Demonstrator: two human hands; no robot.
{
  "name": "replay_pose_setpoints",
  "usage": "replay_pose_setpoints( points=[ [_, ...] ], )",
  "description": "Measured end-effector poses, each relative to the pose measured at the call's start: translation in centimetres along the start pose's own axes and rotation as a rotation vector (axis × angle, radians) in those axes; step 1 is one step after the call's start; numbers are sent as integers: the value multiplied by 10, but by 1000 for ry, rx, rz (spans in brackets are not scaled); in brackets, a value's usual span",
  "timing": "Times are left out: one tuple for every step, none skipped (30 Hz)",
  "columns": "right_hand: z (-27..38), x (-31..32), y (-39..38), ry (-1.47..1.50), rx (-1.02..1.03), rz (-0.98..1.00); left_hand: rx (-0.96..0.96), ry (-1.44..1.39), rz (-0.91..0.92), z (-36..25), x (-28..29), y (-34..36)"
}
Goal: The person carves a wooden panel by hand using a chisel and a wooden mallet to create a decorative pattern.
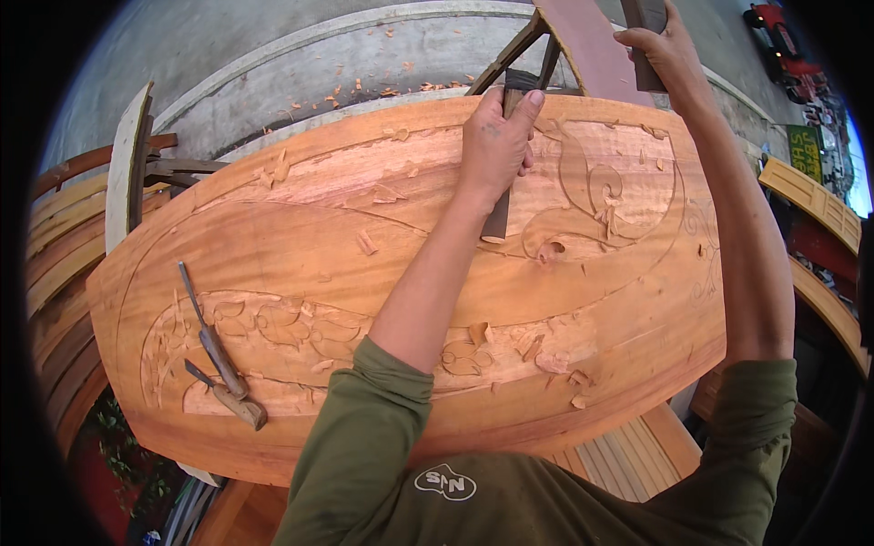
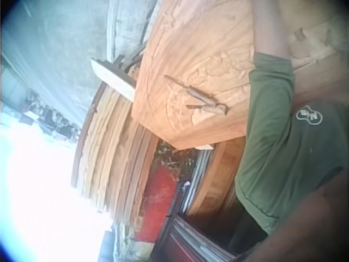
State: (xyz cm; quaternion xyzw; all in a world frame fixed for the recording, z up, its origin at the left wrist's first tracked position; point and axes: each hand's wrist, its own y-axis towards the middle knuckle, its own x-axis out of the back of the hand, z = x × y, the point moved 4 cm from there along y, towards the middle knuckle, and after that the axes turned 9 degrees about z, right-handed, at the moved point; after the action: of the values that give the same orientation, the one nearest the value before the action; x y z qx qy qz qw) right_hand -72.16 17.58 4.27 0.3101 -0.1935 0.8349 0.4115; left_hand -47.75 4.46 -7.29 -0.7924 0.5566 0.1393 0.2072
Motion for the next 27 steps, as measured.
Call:
replay_pose_setpoints(
  points=[
    [6,-20,-8,-135,3,145,1,7,-9,0,5,-1],
    [12,-41,-18,-268,28,288,0,7,-21,-1,10,-4],
    [20,-53,-35,-427,250,415,-7,10,-36,-4,15,-6],
    [23,-50,-38,-486,240,583,-5,12,-35,-3,15,-7],
    [28,-46,-32,-540,255,751,-15,14,-28,-3,14,-9],
    [30,-32,-18,-478,172,757,-28,9,-16,-3,10,-10],
    [25,-21,-14,-489,125,543,-41,4,-4,-3,6,-10],
    [21,-11,-14,-496,78,329,-41,0,2,-3,3,-9],
    [18,-13,-13,-498,76,326,-36,3,-1,-3,3,-8],
    [16,-9,-11,-274,67,152,-32,5,-2,-3,1,-7],
    [13,-2,-11,-51,57,-23,-33,2,4,-3,-1,-7],
    [28,-13,-22,-42,60,-11,-41,-1,-12,-4,4,-9],
    [56,-36,-44,-196,0,326,-52,-3,-33,-6,12,-13],
    [66,-56,-59,-348,-54,661,-52,11,-51,-6,18,-16],
    [50,-41,-54,-363,-66,645,-54,0,-5,-7,5,-15],
    [46,-38,-53,-414,146,630,-40,-8,24,-3,0,-21],
    [34,-27,-51,-448,91,590,-27,-16,27,0,-2,-25],
    [41,-23,-60,-471,24,562,-21,5,29,-4,-3,-23],
    [35,-19,-52,-344,30,426,-14,27,30,-7,-3,-21],
    [26,-16,-45,-217,36,289,-21,26,31,-10,-3,-19],
    [24,-19,-47,-221,35,289,-16,49,21,-11,-3,-19],
    [24,-19,-50,-176,101,258,-11,73,12,-12,-2,-18],
    [25,-17,-53,-132,167,226,-12,69,14,-13,0,-18],
    [23,-18,-60,-136,157,225,27,-46,60,-15,0,-16],
    [29,-23,-70,-195,147,177,63,-153,101,-19,4,-17],
    [36,-27,-80,-254,136,128,67,-151,102,-21,10,-17],
    [41,-32,-87,-163,56,142,40,-143,12,-26,23,-16]
  ],
)
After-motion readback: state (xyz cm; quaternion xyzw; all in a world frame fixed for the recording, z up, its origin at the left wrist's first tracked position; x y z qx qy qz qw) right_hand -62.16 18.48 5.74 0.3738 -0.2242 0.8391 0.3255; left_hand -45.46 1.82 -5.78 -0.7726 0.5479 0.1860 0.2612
